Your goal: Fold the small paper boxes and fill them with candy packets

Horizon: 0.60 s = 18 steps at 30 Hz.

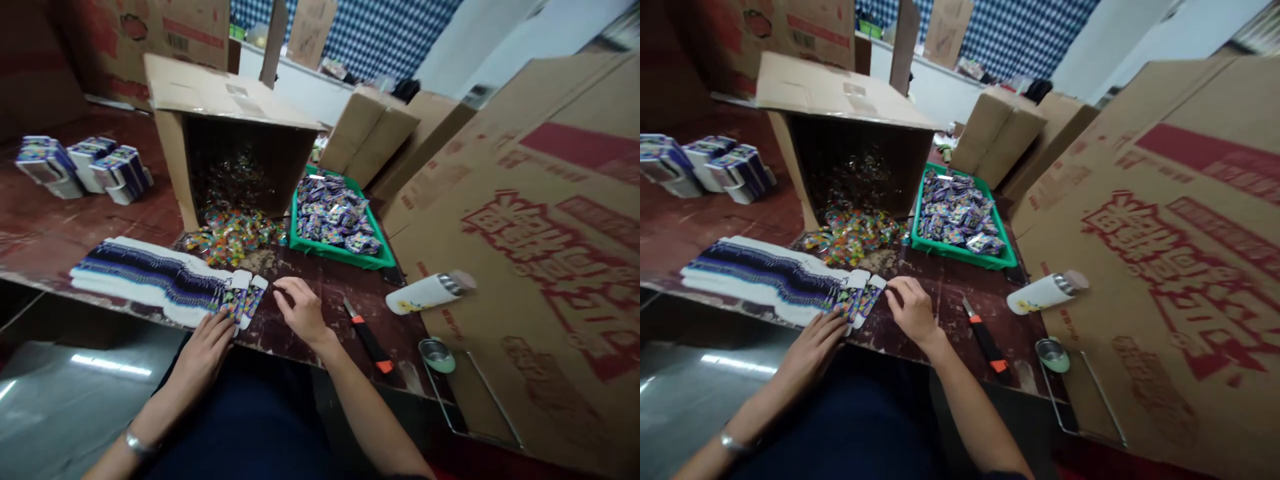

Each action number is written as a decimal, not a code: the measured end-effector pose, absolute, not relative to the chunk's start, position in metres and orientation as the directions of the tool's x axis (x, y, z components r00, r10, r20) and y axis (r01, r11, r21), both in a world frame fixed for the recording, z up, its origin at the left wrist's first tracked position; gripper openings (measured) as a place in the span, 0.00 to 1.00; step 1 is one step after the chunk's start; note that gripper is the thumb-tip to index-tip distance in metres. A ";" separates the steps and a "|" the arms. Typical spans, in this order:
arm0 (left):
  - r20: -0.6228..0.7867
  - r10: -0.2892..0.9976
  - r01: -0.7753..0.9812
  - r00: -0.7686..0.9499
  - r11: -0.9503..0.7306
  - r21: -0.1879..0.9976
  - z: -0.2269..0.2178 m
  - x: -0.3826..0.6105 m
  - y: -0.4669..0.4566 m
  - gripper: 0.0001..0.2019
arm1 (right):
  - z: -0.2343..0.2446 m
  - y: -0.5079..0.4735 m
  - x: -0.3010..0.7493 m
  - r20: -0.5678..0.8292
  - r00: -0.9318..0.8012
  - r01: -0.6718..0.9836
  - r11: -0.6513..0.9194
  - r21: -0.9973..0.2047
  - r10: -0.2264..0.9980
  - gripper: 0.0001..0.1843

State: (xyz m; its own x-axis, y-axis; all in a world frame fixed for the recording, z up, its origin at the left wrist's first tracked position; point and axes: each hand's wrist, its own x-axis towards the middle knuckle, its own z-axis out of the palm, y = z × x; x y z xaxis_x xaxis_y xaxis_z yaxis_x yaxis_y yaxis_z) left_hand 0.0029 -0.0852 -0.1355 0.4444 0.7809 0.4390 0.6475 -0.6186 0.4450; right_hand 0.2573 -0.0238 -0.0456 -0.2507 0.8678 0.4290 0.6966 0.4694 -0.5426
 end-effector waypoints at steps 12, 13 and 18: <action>0.421 0.756 0.706 0.502 -0.639 0.306 -0.129 0.004 -0.093 0.18 | -0.076 0.017 0.197 0.185 -0.314 0.805 0.364 -0.468 0.931 0.15; 0.432 0.747 0.708 0.505 -0.645 0.289 -0.129 0.004 -0.094 0.18 | -0.076 0.019 0.196 0.190 -0.295 0.788 0.351 -0.506 0.936 0.13; 0.534 0.773 0.648 0.341 -0.605 0.463 -0.105 0.004 -0.100 0.17 | -0.057 0.011 0.201 0.235 -0.153 0.489 0.280 -0.826 0.960 0.07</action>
State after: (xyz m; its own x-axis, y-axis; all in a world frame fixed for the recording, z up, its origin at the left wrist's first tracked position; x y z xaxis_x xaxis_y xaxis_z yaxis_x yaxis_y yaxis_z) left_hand 0.0044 -0.0996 -0.1048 0.3414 0.7734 0.5342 0.6478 -0.6054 0.4625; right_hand 0.2013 0.0109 -0.0573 -0.1526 0.9599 0.2351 0.4888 0.2800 -0.8262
